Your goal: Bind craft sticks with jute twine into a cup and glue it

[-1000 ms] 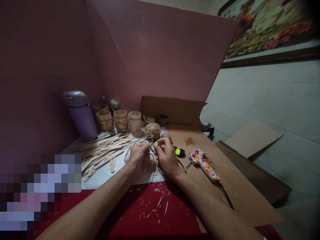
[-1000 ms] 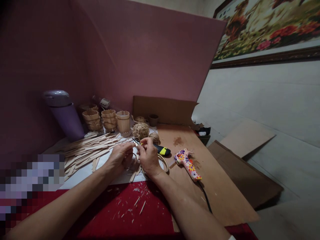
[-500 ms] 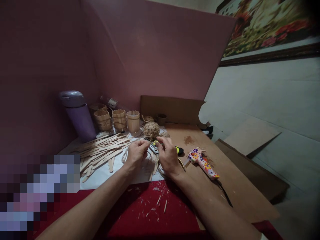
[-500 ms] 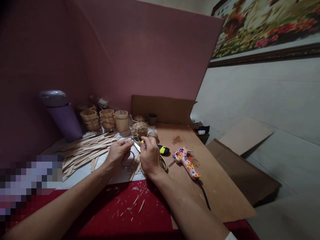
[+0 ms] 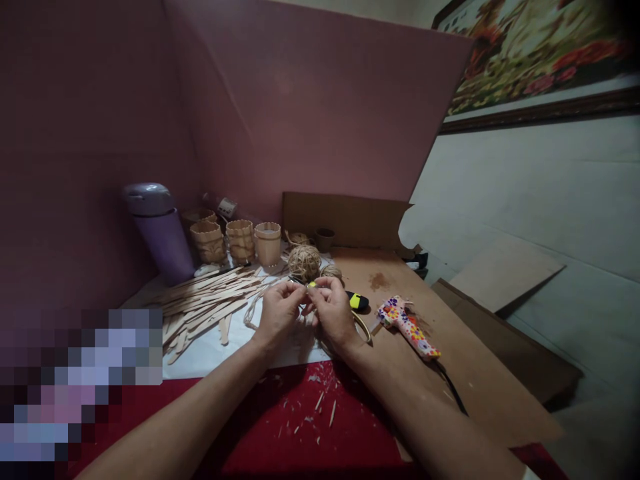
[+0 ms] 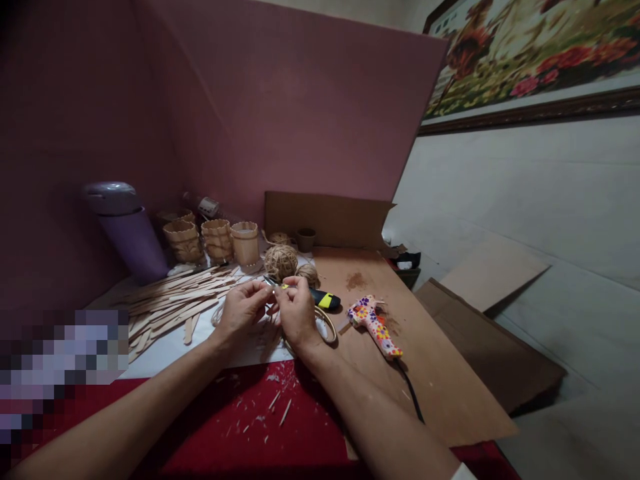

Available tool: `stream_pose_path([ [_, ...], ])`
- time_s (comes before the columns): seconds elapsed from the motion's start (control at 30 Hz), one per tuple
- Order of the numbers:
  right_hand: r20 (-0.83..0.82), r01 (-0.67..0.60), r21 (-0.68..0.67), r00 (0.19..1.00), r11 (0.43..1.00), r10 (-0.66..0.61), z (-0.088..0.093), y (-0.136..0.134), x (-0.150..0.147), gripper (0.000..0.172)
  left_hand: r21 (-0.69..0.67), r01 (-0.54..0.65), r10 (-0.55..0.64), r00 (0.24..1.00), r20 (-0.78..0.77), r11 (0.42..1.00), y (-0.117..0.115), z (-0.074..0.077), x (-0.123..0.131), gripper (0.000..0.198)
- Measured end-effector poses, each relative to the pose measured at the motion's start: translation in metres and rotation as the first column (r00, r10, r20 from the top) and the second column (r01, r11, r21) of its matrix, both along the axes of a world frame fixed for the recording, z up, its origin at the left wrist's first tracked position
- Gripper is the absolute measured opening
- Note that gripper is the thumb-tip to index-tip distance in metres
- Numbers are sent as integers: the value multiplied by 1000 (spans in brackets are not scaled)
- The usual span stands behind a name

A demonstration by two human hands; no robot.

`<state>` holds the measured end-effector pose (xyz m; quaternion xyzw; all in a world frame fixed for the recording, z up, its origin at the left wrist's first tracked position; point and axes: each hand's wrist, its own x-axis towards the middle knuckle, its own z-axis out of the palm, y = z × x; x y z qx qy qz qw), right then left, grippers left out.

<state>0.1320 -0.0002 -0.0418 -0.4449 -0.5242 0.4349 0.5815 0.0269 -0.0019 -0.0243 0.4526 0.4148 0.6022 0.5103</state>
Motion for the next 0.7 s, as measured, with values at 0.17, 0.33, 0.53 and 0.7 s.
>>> stream_pose_path([
  [0.17,242,45,217,965,975,-99,2,-3,4,15,20,41,-40,999,-35,999,-4,3,2,19],
  [0.33,304,31,244,947,969,-107,4,-1,8,18,4,76,-76,996,-41,997,-3,3,1,29],
  [0.53,394,50,284,904,958,-164,5,2,14,19,-119,206,-199,978,69,971,-6,6,-1,31],
  [0.7,435,53,309,880,950,-191,6,0,15,20,-161,262,-247,963,110,952,-9,10,-2,30],
])
